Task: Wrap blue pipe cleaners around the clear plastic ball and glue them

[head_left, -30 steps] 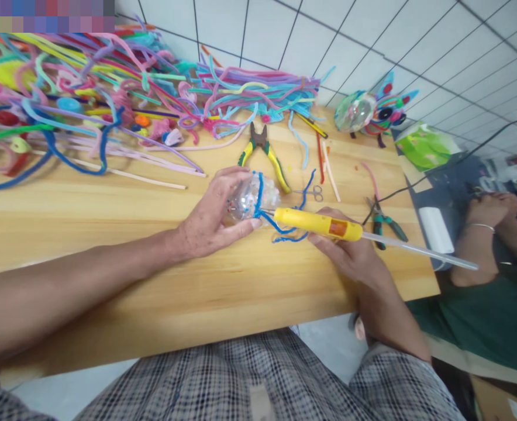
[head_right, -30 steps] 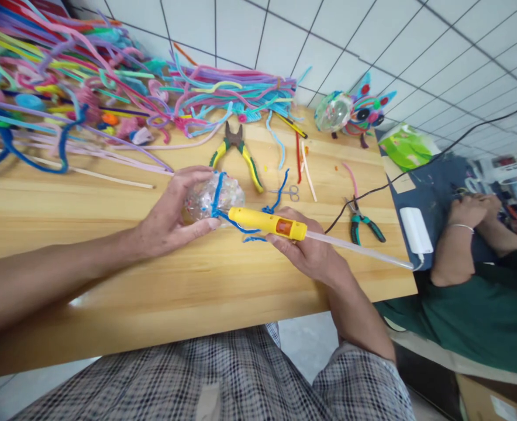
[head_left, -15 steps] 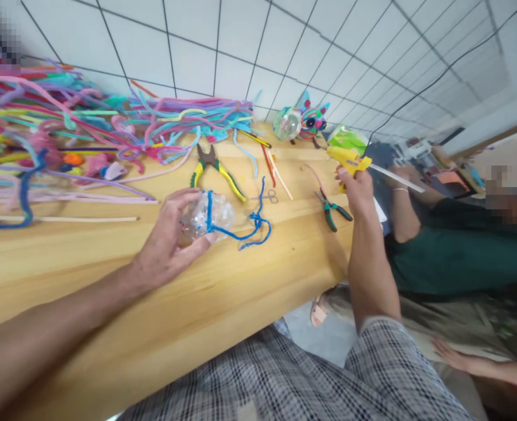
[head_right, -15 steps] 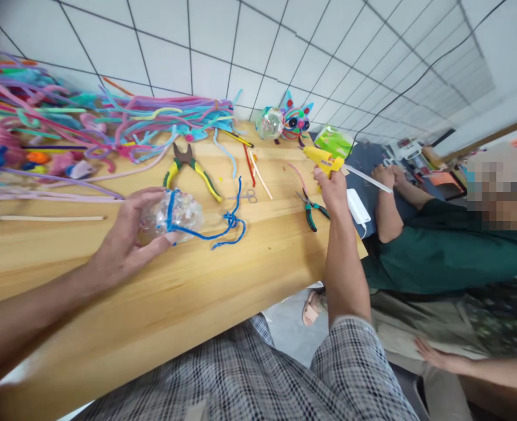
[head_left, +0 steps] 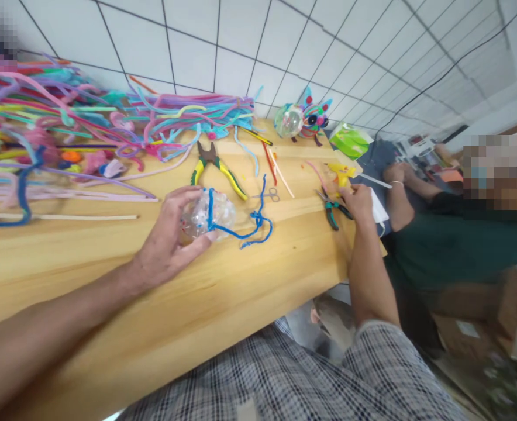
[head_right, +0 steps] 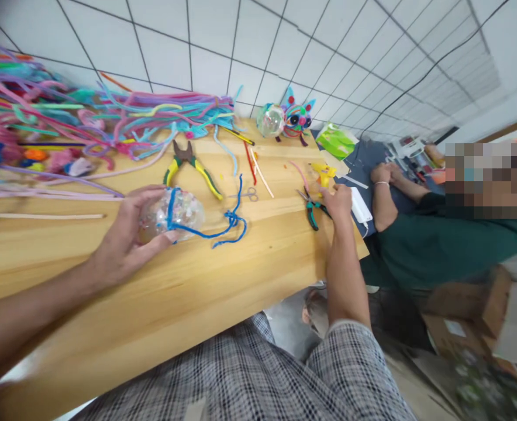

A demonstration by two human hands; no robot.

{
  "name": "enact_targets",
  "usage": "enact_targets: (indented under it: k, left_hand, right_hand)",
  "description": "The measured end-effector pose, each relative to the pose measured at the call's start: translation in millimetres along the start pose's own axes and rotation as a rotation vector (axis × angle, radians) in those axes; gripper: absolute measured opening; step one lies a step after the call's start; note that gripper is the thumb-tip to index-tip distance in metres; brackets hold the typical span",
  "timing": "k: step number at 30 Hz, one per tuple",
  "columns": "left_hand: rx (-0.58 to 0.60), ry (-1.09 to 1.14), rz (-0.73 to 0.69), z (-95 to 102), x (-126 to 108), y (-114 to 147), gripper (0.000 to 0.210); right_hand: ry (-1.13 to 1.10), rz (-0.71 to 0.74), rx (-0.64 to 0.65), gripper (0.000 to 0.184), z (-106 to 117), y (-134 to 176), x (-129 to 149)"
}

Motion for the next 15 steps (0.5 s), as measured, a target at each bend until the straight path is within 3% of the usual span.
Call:
enact_targets:
  k: [2, 4, 7, 10, 12, 15]
  left_hand:
    - [-0.006, -0.013, -0.004, 0.3, -1.7, -0.6, 0.079]
    - [-0.003, -0.012, -0.009, 1.2, -4.1, -1.5, 0.076]
    - [0.017, 0.031, 0.007, 2.6, -6.6, -2.7, 0.072]
    - [0.009, 0.033, 0.023, 1.9, -7.5, -2.8, 0.068]
    - [-0.009, 0.015, 0.010, -0.2, -7.5, -2.8, 0.067]
    - [-0.042, -0.007, -0.011, -3.6, -7.0, -3.2, 0.065]
  right_hand:
    - [0.001, 0.023, -0.097, 0.027, 2.0, 33.2, 16.3]
    - [-0.103, 0.291, -0.184, 0.030, -1.9, 75.4, 49.8]
    - [-0.225, 0.704, 0.023, 0.024, -17.9, 141.4, 117.9]
    - [-0.274, 0.990, 0.198, 0.028, -37.4, 186.6, 177.1]
    - [-0.241, 1.047, 0.234, 0.026, -48.6, 198.7, 199.6]
    - [-0.203, 1.003, 0.249, 0.013, -57.5, 200.3, 210.7]
Point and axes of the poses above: each hand's wrist, its own y-axis away from the middle knuckle, its own z-axis out of the back of the hand, x = y × z, the point moved 1 cm from there along -y, towards the middle knuckle, and after that the axes turned 12 degrees about x, right-handed, at the moved point
